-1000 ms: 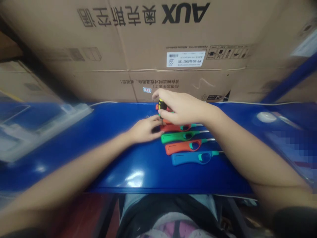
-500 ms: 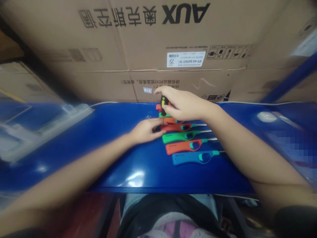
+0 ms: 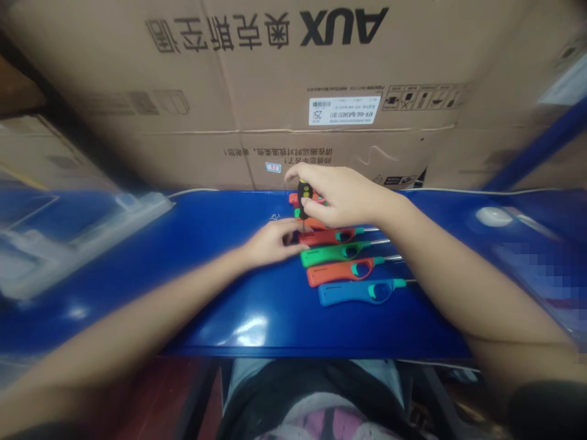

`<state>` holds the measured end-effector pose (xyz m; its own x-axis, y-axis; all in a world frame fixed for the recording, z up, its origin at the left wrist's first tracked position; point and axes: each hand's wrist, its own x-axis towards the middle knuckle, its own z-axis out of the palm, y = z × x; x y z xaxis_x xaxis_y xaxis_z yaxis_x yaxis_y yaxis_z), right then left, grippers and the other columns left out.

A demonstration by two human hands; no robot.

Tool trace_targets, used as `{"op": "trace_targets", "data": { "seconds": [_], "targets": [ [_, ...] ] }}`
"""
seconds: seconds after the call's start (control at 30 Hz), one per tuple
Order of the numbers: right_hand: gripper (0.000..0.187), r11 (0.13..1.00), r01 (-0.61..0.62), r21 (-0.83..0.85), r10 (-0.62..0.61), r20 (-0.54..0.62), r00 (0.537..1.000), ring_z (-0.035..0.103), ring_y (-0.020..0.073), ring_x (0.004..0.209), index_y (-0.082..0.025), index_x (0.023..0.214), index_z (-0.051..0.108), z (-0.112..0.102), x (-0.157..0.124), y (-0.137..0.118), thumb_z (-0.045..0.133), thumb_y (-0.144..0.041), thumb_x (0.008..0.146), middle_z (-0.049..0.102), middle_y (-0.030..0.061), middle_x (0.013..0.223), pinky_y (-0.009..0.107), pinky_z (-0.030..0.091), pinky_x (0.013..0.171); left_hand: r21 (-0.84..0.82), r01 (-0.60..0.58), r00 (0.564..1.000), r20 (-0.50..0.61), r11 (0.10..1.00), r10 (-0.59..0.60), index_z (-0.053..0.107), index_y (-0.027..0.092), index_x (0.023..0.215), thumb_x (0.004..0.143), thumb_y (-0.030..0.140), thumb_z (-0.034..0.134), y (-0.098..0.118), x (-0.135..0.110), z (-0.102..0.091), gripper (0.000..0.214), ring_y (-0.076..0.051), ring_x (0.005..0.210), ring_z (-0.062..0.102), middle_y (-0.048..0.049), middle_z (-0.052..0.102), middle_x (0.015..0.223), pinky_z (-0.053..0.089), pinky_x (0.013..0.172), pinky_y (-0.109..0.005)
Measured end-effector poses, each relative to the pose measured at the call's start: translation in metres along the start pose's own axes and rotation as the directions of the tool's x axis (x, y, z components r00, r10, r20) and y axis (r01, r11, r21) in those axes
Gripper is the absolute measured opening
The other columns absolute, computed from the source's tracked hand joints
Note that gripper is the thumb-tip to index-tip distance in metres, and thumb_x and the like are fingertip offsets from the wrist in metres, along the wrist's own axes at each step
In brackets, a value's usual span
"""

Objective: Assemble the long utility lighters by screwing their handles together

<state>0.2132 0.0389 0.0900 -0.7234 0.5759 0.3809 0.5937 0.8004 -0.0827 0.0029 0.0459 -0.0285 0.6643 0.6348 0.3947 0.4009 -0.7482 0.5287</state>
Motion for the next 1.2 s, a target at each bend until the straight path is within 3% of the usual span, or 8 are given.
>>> {"op": "trace_targets", "data": {
  "seconds": [0.17,0.3,0.4,0.53,0.67,0.9,1.07,1.2],
  "targets": [
    [0.030,1.000,0.009,-0.017,-0.008,0.040,0.999,0.061,0.0202,0.075,-0.016,0.113,0.064,-0.002,-0.001,-0.004,0.050,-0.036,0.094,0.073,0.0087,0.097,0.031,0.037,0.067,-0.003,0.042,0.999,-0.012,0.999,-0.042,0.068,0.016,0.102,0.088,0.042,0.071,0.000,-0.001,0.001,0.029,-0.011,0.058,0.049,0.0038,0.057,0.068,0.041,0.060,-0.024],
    [0.048,0.999,0.044,-0.016,-0.043,0.026,0.999,0.063,0.0227,0.086,-0.014,0.136,0.054,-0.002,-0.001,-0.007,0.050,-0.035,0.093,0.069,0.0142,0.124,0.033,0.039,0.071,0.039,0.016,1.000,-0.011,0.999,-0.016,0.063,0.017,0.097,0.090,0.043,0.069,-0.003,-0.004,0.002,0.028,-0.011,0.058,0.049,0.0035,0.056,0.069,0.040,0.059,-0.024],
    [0.037,0.999,0.014,-0.045,-0.012,0.038,0.999,0.063,0.0223,0.080,-0.016,0.122,0.063,-0.002,-0.001,-0.009,0.047,-0.037,0.096,0.074,0.0097,0.104,0.032,0.037,0.068,0.064,0.017,1.000,-0.008,0.998,-0.016,0.061,0.017,0.094,0.091,0.045,0.068,-0.004,-0.004,0.003,0.028,-0.012,0.058,0.049,0.0032,0.056,0.068,0.040,0.058,-0.024],
    [0.040,0.997,0.040,-0.066,-0.039,0.026,0.999,0.063,0.0222,0.084,-0.015,0.128,0.059,-0.003,-0.001,-0.011,0.049,-0.031,0.093,0.069,0.0141,0.123,0.032,0.036,0.067,0.066,0.005,1.000,-0.013,0.998,-0.004,0.062,0.018,0.091,0.090,0.044,0.068,-0.002,-0.003,0.002,0.027,-0.012,0.057,0.049,0.0033,0.055,0.067,0.039,0.057,-0.024],
    [0.031,0.999,-0.006,-0.051,0.008,0.040,0.999,0.061,0.0207,0.075,-0.018,0.116,0.063,-0.004,-0.001,-0.011,0.047,-0.035,0.096,0.074,0.0076,0.096,0.031,0.034,0.065,0.059,-0.017,1.000,-0.003,0.998,0.017,0.064,0.017,0.093,0.091,0.041,0.066,0.001,-0.002,0.000,0.024,-0.012,0.059,0.049,0.0032,0.055,0.067,0.042,0.060,-0.024],
    [0.029,1.000,-0.026,-0.007,0.027,0.044,0.999,0.059,0.0195,0.070,-0.017,0.110,0.065,-0.003,0.000,-0.010,0.051,-0.039,0.097,0.073,0.0066,0.088,0.031,0.036,0.066,0.059,-0.023,1.000,0.012,0.998,0.023,0.066,0.016,0.093,0.092,0.041,0.065,0.002,-0.001,-0.001,0.024,-0.012,0.060,0.050,0.0023,0.058,0.068,0.043,0.063,-0.025],
    [0.039,0.995,-0.038,0.097,0.036,0.015,0.999,0.063,0.0210,0.085,-0.015,0.131,0.056,-0.002,0.000,-0.006,0.050,-0.036,0.098,0.072,0.0112,0.109,0.032,0.044,0.074,0.052,-0.024,1.000,0.009,0.998,0.024,0.066,0.017,0.095,0.093,0.039,0.065,0.004,-0.001,-0.001,0.023,-0.012,0.061,0.051,0.0028,0.057,0.069,0.042,0.062,-0.024],
    [0.032,0.996,-0.075,0.039,0.073,0.037,0.997,0.063,0.0211,0.079,-0.017,0.118,0.063,-0.002,0.001,-0.004,0.050,-0.039,0.098,0.074,0.0089,0.097,0.032,0.043,0.071,0.060,-0.021,1.000,0.013,0.998,0.020,0.066,0.017,0.096,0.093,0.040,0.065,0.004,-0.001,-0.001,0.023,-0.012,0.060,0.049,0.0036,0.055,0.068,0.039,0.060,-0.024]
  ]
}}
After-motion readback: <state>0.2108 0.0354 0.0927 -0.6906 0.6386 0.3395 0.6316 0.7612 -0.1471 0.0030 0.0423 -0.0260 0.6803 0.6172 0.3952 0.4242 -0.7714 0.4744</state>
